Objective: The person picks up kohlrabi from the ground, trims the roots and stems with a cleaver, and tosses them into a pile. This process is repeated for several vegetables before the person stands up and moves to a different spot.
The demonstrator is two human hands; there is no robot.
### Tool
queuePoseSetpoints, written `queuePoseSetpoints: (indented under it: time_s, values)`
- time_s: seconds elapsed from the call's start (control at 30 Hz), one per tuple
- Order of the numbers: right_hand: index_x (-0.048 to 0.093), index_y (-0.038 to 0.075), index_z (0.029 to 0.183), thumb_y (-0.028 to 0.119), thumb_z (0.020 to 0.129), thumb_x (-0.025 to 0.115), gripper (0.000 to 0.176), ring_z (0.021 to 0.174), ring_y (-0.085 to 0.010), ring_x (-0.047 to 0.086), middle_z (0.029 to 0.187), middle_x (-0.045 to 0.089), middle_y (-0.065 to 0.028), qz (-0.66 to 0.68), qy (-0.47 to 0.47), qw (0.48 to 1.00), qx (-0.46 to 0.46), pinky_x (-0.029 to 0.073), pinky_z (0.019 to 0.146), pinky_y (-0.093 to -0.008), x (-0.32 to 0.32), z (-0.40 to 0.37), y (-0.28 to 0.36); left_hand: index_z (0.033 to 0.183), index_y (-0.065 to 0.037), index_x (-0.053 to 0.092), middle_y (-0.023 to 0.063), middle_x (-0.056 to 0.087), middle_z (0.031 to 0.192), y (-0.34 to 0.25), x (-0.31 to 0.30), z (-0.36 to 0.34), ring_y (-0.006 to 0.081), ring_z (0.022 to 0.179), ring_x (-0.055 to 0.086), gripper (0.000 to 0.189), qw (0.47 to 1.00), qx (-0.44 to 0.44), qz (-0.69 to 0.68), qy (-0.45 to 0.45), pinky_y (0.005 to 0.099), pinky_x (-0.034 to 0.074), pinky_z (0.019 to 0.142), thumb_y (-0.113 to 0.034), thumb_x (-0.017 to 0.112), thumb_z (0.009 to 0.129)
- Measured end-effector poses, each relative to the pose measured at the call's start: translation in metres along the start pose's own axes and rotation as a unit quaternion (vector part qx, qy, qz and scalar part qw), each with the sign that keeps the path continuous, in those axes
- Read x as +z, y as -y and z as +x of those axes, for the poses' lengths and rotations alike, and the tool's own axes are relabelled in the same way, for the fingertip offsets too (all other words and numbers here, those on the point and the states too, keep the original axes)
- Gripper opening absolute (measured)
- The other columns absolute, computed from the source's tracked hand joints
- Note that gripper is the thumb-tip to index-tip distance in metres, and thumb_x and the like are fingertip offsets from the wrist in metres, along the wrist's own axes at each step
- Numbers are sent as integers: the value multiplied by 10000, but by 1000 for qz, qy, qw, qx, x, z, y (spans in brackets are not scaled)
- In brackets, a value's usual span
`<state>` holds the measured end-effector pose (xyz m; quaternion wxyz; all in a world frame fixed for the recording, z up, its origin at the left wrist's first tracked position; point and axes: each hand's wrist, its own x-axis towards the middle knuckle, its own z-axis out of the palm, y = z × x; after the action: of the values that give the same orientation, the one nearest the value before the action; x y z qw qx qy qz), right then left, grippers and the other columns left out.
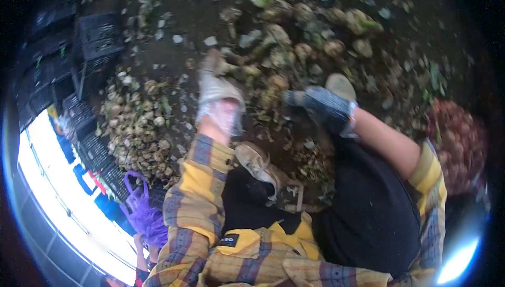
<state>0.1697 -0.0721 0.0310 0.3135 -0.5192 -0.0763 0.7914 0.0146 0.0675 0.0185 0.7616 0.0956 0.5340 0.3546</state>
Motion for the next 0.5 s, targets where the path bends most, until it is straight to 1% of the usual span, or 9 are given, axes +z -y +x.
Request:
queuePoseSetpoints:
  time_s: [0.03,0.07,0.13,0.17,0.23,0.27,0.3,0.4,0.5]
  values:
    - [627,53,907,375,851,557,334,592,-110,544,666,569,-11,-32,50,998,-39,445,527,-263,-15,15,-14,858,-80,517,51,583,749,-4,0,4,169,651,585,255,998,-42,-49,-20,270,513,520,-234,699,768]
    - [629,51,904,379,846,560,341,597,-112,546,670,572,-14,-68,103,989,-83,450,535,-268,-26,22,-21,874,-65,506,59,581,759,0,1,10,175,667,588,248,998,29,-54,-13,272,522,526,-213,681,780]
    - [630,51,883,399,834,566,357,592,-121,546,679,573,-19,-18,54,998,-12,451,537,-272,-16,13,-12,821,-62,542,46,542,751,-4,17,8,135,672,538,218,993,34,-99,-54,257,505,585,-259,636,819]
    - [630,51,872,408,828,568,366,589,-126,546,684,574,-22,9,35,999,22,452,538,-274,-9,10,-6,822,-57,541,49,545,756,-4,18,10,143,682,543,218,994,35,-99,-33,255,510,598,-254,636,817]
    - [631,51,869,426,816,582,381,592,-130,551,698,581,-28,2,42,998,52,457,541,-279,-3,5,5,826,-48,541,55,552,767,-3,18,11,159,703,554,219,994,39,-101,7,252,519,623,-245,637,814]
    - [631,52,868,434,810,588,389,593,-133,554,706,585,-31,-3,46,997,68,459,543,-281,0,3,10,826,-46,541,61,556,772,-1,19,11,169,713,560,213,993,45,-108,4,252,519,620,-238,632,816]
    - [633,55,868,451,814,580,403,614,-141,574,735,608,-47,46,35,996,61,466,546,-284,8,-2,12,827,-44,540,66,559,777,1,22,10,179,724,565,208,992,50,-115,1,252,519,618,-232,626,819]
    - [633,52,887,443,835,559,401,646,-144,596,771,628,-57,8,53,995,80,475,553,-290,2,4,6,824,-45,540,77,566,789,4,27,6,197,754,579,184,992,46,-115,14,251,519,613,-215,611,823]
    - [627,53,904,405,857,541,366,659,-147,605,783,633,-59,57,99,990,86,483,562,-284,0,10,-2,818,-25,546,104,579,779,5,29,5,211,720,580,212,993,54,-102,24,276,525,591,-229,601,828]
